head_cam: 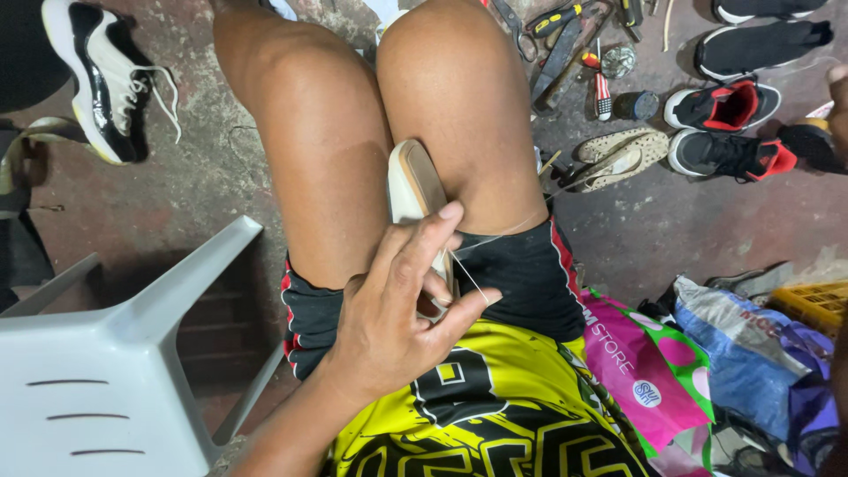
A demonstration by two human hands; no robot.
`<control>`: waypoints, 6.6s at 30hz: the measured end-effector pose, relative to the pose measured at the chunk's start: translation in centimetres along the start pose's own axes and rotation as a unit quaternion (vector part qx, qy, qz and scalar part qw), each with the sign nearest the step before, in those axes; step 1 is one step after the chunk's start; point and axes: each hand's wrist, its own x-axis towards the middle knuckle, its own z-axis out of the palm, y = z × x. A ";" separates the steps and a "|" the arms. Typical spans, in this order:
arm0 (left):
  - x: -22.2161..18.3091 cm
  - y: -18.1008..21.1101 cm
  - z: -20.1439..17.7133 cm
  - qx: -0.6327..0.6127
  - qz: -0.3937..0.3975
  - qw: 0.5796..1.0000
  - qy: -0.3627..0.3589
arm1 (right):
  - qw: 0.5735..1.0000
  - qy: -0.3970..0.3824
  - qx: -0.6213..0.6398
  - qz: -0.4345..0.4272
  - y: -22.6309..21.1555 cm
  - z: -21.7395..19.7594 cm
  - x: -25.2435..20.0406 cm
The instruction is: The person stitches a white loafer by hand using a needle and thread, pulling the thread tight through the shoe's material while holding it on their lap.
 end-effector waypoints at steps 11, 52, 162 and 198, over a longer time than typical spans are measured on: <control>0.1 0.7 0.6 -0.033 0.004 0.999 0.018 | 0.716 0.044 0.422 -0.554 -14.4 -0.6 -19.6; -2.1 -2.6 2.9 0.226 -0.129 0.964 0.060 | 0.639 -0.085 0.595 -0.480 -18.6 -2.5 -19.5; -3.3 -2.3 0.6 0.133 -0.082 0.985 0.070 | 0.443 -0.261 0.777 -0.363 -21.0 -2.0 -18.0; -6.0 -4.9 1.4 -0.512 -0.243 0.823 0.042 | 0.679 0.119 0.465 -0.556 -15.3 -6.0 -22.8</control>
